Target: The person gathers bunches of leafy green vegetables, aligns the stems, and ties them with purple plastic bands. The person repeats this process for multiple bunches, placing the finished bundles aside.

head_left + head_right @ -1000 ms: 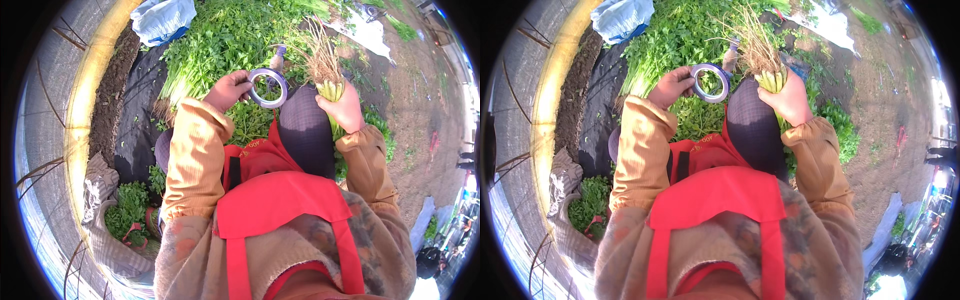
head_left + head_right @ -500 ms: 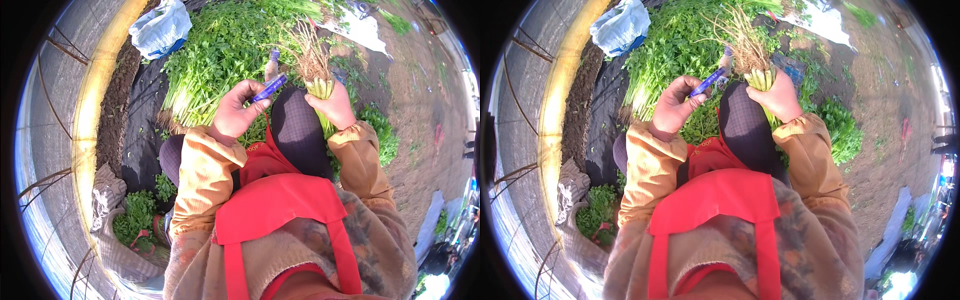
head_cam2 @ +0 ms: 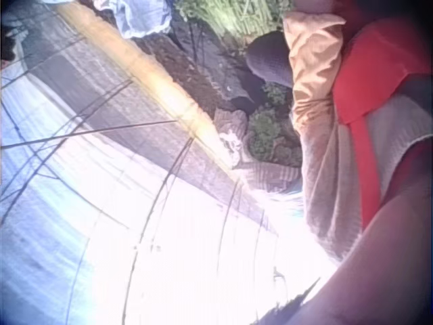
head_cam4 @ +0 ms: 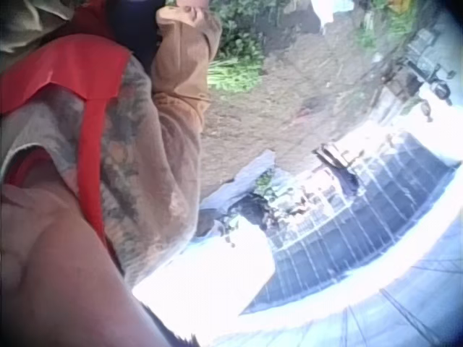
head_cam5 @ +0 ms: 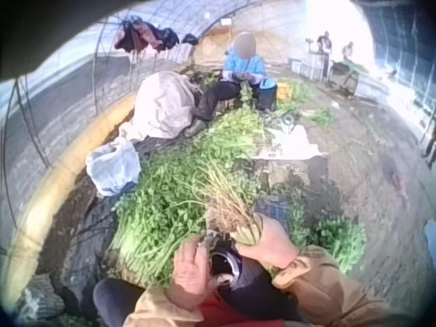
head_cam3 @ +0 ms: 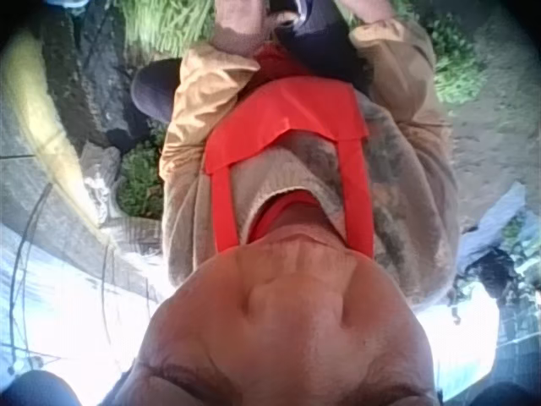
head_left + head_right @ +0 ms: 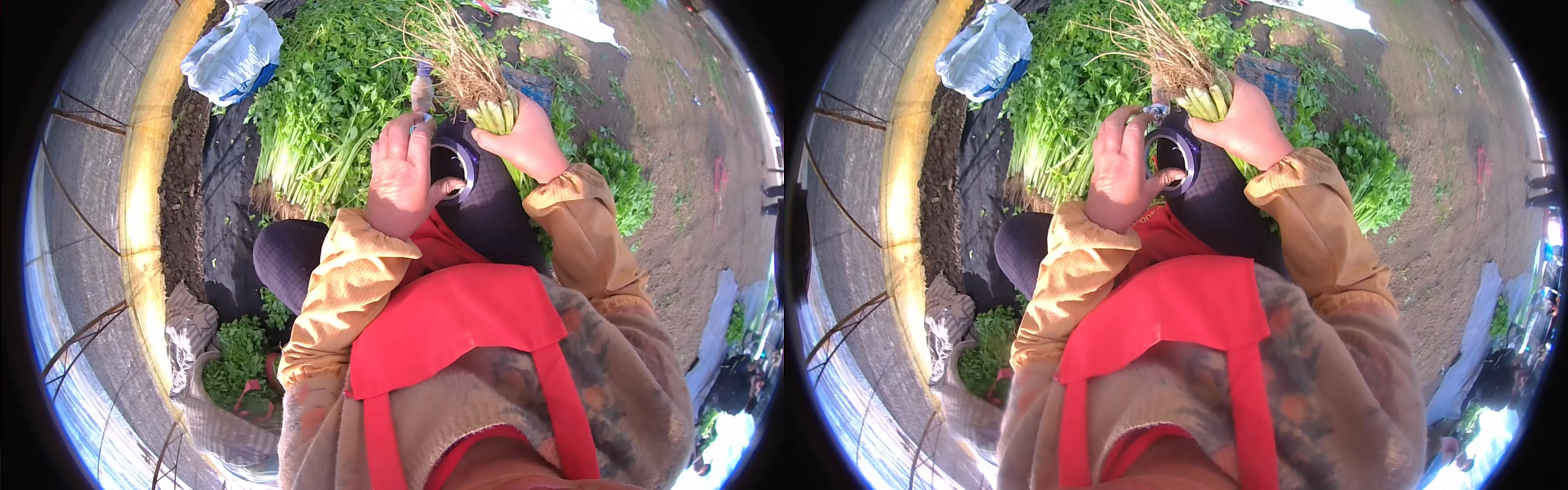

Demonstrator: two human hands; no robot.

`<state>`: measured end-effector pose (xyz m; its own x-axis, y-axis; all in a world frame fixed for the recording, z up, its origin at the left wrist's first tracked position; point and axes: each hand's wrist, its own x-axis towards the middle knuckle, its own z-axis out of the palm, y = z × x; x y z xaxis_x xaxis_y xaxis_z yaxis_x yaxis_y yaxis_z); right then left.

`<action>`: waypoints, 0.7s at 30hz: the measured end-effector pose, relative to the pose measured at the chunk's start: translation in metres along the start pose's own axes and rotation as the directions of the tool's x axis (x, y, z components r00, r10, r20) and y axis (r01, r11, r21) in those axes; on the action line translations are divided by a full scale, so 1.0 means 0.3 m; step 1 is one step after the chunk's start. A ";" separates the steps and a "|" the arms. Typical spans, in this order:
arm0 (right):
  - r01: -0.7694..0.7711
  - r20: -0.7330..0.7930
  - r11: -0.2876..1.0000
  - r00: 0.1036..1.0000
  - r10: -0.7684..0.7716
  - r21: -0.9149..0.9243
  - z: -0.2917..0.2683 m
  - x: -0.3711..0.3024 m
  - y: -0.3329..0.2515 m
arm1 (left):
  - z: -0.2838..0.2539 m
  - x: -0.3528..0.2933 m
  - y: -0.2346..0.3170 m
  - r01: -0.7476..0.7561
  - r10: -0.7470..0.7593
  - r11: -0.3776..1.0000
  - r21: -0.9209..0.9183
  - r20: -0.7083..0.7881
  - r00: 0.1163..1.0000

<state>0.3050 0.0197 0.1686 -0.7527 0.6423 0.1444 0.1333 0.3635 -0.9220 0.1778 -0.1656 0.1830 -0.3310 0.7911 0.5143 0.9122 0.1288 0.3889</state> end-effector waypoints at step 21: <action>-0.029 0.058 0.997 0.998 0.033 -0.069 -0.017 -0.008 -0.056 | -0.279 -0.045 0.049 0.369 -0.010 0.114 -0.922 0.371 0.929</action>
<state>0.3080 0.0155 0.1856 -0.7841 0.6137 0.0924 0.1996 0.3904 -0.8988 0.1755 -0.2244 0.2456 -0.2270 0.9550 0.1906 -0.2405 -0.2447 0.9393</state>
